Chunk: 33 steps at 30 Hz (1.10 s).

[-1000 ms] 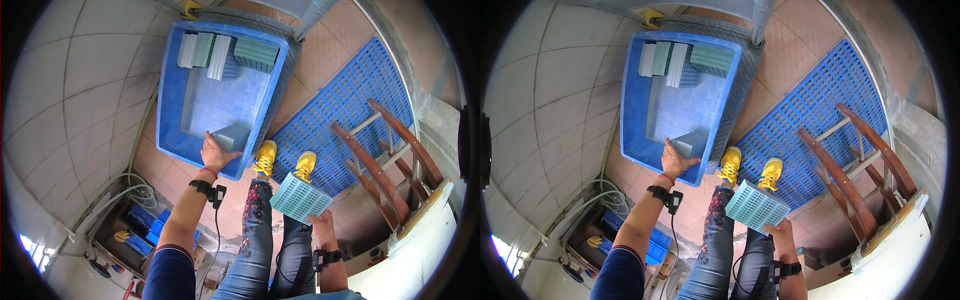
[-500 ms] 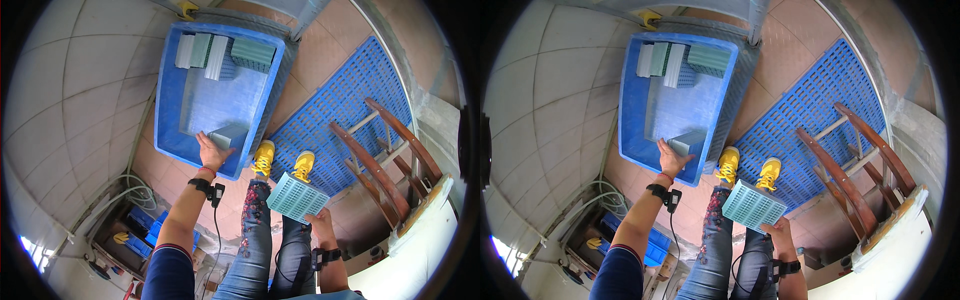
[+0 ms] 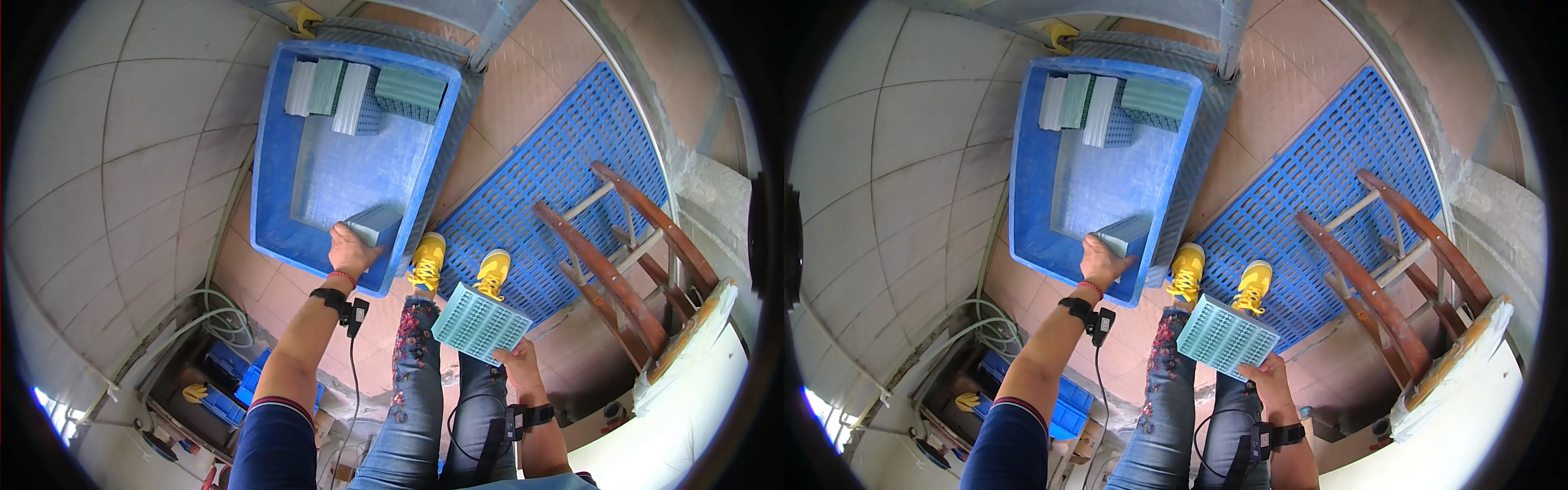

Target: The recorder is placing plastic grids onto a testing or assembly machine in a workshop.

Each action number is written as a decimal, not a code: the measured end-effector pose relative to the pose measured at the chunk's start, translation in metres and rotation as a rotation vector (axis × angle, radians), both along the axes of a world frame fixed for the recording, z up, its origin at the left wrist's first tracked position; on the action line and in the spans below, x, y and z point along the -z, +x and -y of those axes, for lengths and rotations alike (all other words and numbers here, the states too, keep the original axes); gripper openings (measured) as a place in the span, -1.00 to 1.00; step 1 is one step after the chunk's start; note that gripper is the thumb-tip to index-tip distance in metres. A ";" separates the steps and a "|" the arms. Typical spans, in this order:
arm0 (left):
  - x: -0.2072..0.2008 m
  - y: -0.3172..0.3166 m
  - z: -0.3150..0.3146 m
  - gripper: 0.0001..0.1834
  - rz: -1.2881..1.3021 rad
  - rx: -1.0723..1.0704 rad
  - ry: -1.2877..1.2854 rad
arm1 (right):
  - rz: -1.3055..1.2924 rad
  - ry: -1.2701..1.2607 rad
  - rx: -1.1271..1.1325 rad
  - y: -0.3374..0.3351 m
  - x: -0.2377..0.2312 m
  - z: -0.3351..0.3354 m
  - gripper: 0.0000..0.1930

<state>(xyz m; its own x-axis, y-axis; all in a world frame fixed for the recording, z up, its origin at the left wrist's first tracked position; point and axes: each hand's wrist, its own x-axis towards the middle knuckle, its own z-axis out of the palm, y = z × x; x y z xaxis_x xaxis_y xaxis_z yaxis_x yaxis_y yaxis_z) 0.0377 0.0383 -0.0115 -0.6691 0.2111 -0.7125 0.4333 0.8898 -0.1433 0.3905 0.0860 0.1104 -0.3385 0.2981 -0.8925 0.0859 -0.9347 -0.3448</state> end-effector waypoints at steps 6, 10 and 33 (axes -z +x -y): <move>0.002 0.002 0.005 -0.10 0.039 -0.045 0.090 | 0.001 0.003 -0.008 0.007 0.003 0.000 -0.65; 0.001 -0.002 0.008 -0.11 0.036 -0.025 0.117 | 0.021 0.024 0.019 0.005 -0.005 -0.004 -0.65; -0.310 -0.030 0.006 -0.27 0.668 -0.731 1.186 | -0.071 0.279 -0.106 0.020 -0.164 -0.058 -0.64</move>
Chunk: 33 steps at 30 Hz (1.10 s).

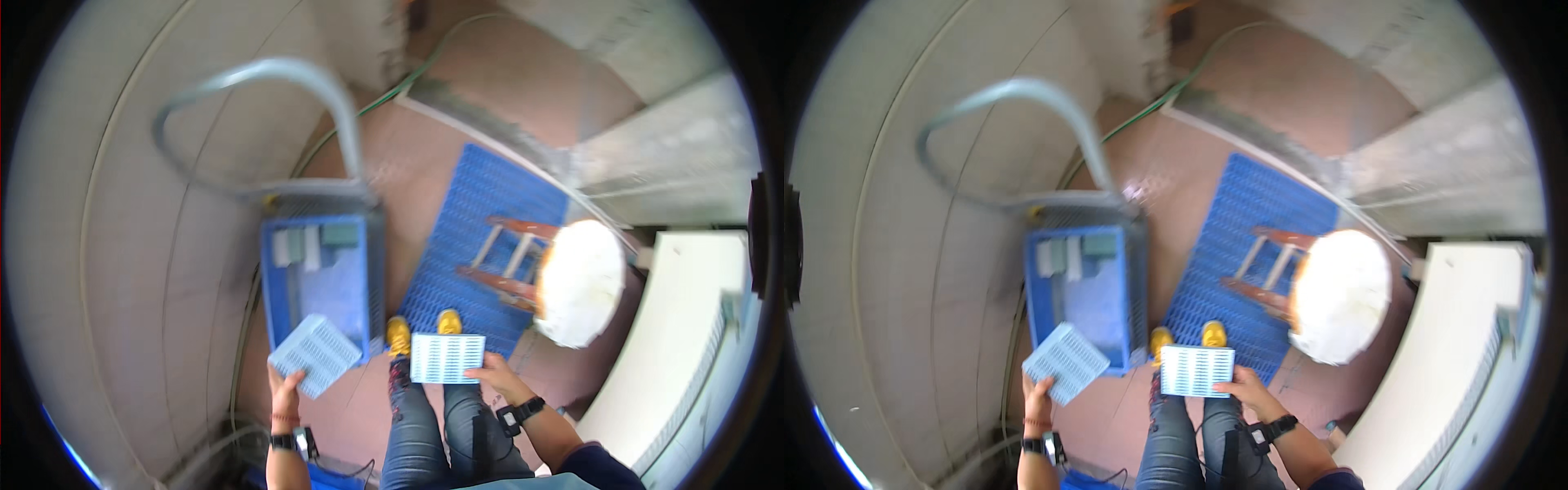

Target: The recorder is placing plastic grids onto a testing or assembly machine in a workshop.

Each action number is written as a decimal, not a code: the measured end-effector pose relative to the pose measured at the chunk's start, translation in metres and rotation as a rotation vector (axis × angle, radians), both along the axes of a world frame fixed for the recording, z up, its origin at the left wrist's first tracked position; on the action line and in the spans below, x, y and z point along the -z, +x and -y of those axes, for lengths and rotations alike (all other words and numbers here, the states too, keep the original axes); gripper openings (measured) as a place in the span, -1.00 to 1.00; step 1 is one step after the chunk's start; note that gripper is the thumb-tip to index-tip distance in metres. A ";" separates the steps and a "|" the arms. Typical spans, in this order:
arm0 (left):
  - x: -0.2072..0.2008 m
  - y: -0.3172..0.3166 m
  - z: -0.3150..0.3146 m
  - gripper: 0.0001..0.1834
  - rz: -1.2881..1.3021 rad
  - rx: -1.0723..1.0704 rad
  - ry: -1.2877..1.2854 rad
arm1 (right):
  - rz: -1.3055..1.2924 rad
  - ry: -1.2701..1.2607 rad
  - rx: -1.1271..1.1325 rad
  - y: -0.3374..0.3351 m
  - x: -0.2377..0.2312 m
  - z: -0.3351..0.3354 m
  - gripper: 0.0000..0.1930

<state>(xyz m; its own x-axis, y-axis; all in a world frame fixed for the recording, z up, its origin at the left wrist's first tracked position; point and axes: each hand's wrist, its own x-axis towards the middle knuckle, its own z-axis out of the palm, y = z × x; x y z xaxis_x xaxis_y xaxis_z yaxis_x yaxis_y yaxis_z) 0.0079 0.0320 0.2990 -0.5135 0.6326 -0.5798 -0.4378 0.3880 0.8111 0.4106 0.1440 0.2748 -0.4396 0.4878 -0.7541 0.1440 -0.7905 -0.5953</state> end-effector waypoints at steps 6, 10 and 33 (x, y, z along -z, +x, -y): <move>-0.095 0.056 -0.031 -0.20 0.449 0.116 0.364 | -0.094 0.045 -0.010 0.012 -0.109 -0.026 -0.63; -0.113 0.088 -0.081 -0.22 0.537 0.366 0.331 | 0.068 0.065 0.108 0.054 -0.182 -0.019 -0.62; -0.318 0.448 -0.241 -0.30 0.835 0.879 0.470 | -0.208 0.578 1.479 0.320 -0.297 0.135 -0.65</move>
